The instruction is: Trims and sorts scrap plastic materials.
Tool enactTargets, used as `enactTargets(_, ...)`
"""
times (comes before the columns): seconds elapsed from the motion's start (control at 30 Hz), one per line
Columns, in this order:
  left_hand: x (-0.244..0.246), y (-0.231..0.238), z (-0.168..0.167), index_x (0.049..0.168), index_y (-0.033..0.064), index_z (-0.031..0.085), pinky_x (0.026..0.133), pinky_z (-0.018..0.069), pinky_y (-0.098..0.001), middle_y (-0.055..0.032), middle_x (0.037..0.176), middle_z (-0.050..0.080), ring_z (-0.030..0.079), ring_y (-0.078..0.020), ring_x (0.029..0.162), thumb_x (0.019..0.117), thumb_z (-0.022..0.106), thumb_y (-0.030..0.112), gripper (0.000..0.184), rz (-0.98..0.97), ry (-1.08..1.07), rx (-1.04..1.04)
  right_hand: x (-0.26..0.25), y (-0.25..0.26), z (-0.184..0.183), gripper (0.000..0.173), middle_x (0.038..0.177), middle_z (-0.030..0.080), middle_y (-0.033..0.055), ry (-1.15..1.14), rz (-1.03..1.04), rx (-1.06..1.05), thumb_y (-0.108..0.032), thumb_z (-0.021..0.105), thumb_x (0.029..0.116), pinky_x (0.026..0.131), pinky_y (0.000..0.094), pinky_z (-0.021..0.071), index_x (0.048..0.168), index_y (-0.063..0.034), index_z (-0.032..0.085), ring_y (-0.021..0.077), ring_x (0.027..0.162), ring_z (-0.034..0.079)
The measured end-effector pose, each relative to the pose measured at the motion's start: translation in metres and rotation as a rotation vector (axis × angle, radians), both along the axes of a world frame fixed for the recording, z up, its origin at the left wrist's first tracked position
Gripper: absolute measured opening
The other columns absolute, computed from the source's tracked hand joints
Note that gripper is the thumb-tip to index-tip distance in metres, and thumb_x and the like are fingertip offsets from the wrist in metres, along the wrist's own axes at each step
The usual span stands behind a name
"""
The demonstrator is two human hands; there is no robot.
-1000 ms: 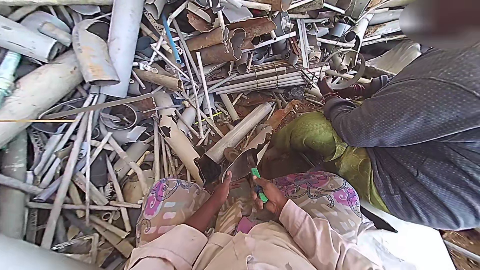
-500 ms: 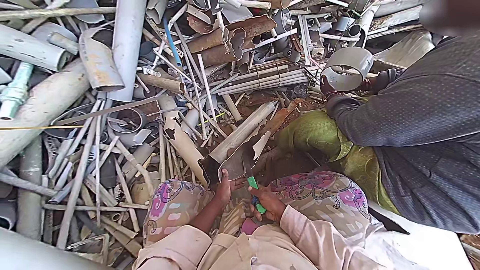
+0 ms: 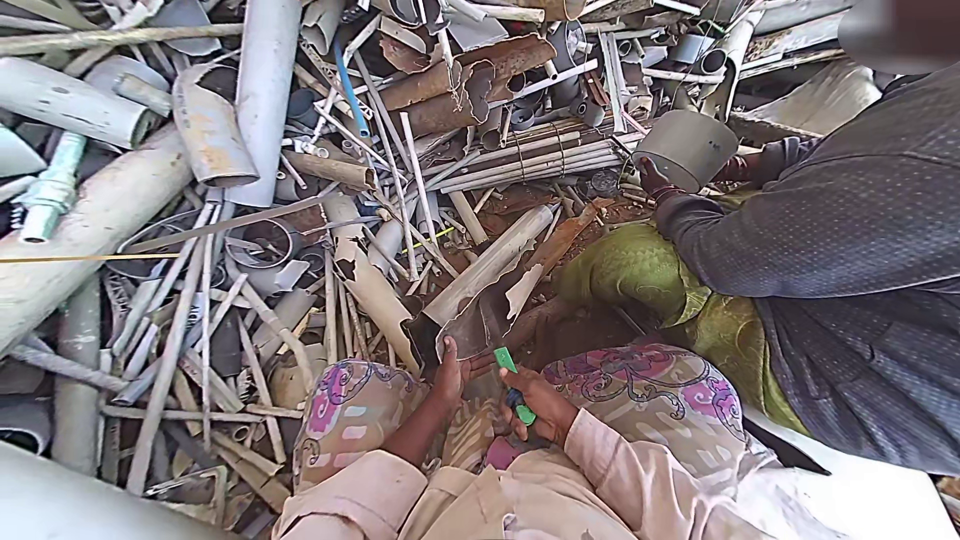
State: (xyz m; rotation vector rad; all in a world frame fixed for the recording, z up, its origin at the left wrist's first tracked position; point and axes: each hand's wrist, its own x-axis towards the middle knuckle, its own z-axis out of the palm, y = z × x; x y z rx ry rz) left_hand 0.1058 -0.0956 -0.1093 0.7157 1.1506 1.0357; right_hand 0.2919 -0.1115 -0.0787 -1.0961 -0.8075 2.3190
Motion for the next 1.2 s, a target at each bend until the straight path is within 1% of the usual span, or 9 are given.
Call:
enactTargets(0.13, 0.002, -0.004, -0.006, 0.153, -0.0095, 0.016, 0.102, 0.0519, -0.0378, -0.0291, 0.138, 0.057, 0.065, -0.0285, 0.120, 0.1054, -0.009, 0.045, 0.077, -0.057, 0.136, 0.004, -0.001, 0.005, -0.013, 0.030, 0.058, 0.050, 0.0049, -0.172, -0.098, -0.103, -0.034, 0.036, 0.1140, 0.037, 0.0250, 0.0456, 0.111, -0.0057, 0.045, 0.0134, 0.040, 0.051)
enactTargets(0.27, 0.012, -0.018, -0.003, 0.152, -0.0099, 0.025, 0.104, 0.0503, -0.0352, -0.0284, 0.140, 0.054, 0.064, -0.0265, 0.121, 0.1126, 0.020, 0.026, 0.054, -0.144, 0.337, 0.017, -0.003, 0.009, -0.013, 0.042, 0.056, 0.053, 0.0087, -0.276, -0.240, -0.232, -0.039, 0.029, 0.1145, 0.036, 0.0280, 0.0461, 0.101, -0.0027, 0.046, 0.0169, 0.038, 0.053)
enactTargets(0.37, 0.014, -0.026, -0.008, 0.154, -0.0062, 0.028, 0.109, 0.0471, -0.0381, -0.0281, 0.150, 0.044, 0.057, -0.0302, 0.130, 0.1113, 0.033, 0.020, 0.051, -0.278, 0.436, 0.095, -0.003, 0.008, -0.017, 0.042, 0.058, 0.054, 0.0090, -0.283, -0.250, -0.279, -0.041, 0.030, 0.1141, 0.036, 0.0275, 0.0452, 0.105, -0.0034, 0.046, 0.0165, 0.039, 0.053)
enactTargets(0.5, 0.015, -0.019, -0.006, 0.154, -0.0073, 0.027, 0.107, 0.0481, -0.0382, -0.0288, 0.147, 0.047, 0.059, -0.0294, 0.126, 0.1123, 0.027, 0.023, 0.051, -0.187, 0.370, 0.090, 0.004, 0.005, -0.008, 0.035, 0.059, 0.052, 0.0066, -0.150, -0.201, -0.164, -0.038, 0.031, 0.1141, 0.034, 0.0253, 0.0437, 0.112, -0.0061, 0.044, 0.0142, 0.038, 0.051)
enactTargets(0.63, 0.015, -0.009, 0.006, 0.155, -0.0070, 0.020, 0.102, 0.0507, -0.0379, -0.0318, 0.142, 0.052, 0.064, -0.0310, 0.120, 0.1127, 0.016, 0.030, 0.056, -0.054, 0.243, -0.017, -0.003, 0.006, -0.022, 0.031, 0.059, 0.052, 0.0061, -0.282, -0.134, -0.081, -0.035, 0.031, 0.1148, 0.036, 0.0266, 0.0457, 0.118, -0.0059, 0.042, 0.0147, 0.039, 0.052)
enactTargets(0.83, 0.010, -0.019, -0.003, 0.153, -0.0053, 0.031, 0.105, 0.0511, -0.0404, -0.0280, 0.147, 0.047, 0.061, -0.0318, 0.126, 0.1120, 0.033, 0.023, 0.050, -0.208, 0.409, 0.037, -0.007, 0.019, -0.015, 0.036, 0.060, 0.051, 0.0055, -0.217, -0.248, -0.184, -0.038, 0.031, 0.1140, 0.034, 0.0240, 0.0421, 0.109, -0.0057, 0.046, 0.0125, 0.038, 0.049)
enactTargets(1.0, 0.012, -0.020, 0.003, 0.152, -0.0097, 0.026, 0.106, 0.0487, -0.0380, -0.0305, 0.141, 0.053, 0.062, -0.0304, 0.124, 0.1129, 0.020, 0.023, 0.051, -0.203, 0.354, -0.001, -0.007, 0.027, -0.028, 0.034, 0.063, 0.051, 0.0061, -0.348, -0.224, -0.162, -0.037, 0.033, 0.1144, 0.038, 0.0259, 0.0452, 0.112, -0.0052, 0.045, 0.0142, 0.041, 0.051)
enactTargets(1.1, 0.014, -0.019, 0.001, 0.152, -0.0109, 0.024, 0.104, 0.0501, -0.0375, -0.0310, 0.139, 0.054, 0.063, -0.0296, 0.121, 0.1129, 0.017, 0.025, 0.053, -0.203, 0.376, 0.002, -0.012, 0.035, -0.024, 0.036, 0.062, 0.051, 0.0049, -0.284, -0.219, -0.152, -0.040, 0.033, 0.1140, 0.039, 0.0248, 0.0446, 0.112, -0.0062, 0.045, 0.0131, 0.042, 0.051)
enactTargets(1.2, 0.007, -0.012, -0.004, 0.153, -0.0103, 0.020, 0.104, 0.0510, -0.0377, -0.0290, 0.141, 0.055, 0.064, -0.0281, 0.122, 0.1109, 0.005, 0.037, 0.065, -0.174, 0.333, 0.027, -0.012, 0.041, -0.027, 0.033, 0.060, 0.051, 0.0043, -0.273, -0.183, -0.092, -0.038, 0.036, 0.1140, 0.040, 0.0251, 0.0446, 0.114, -0.0065, 0.045, 0.0130, 0.041, 0.051)
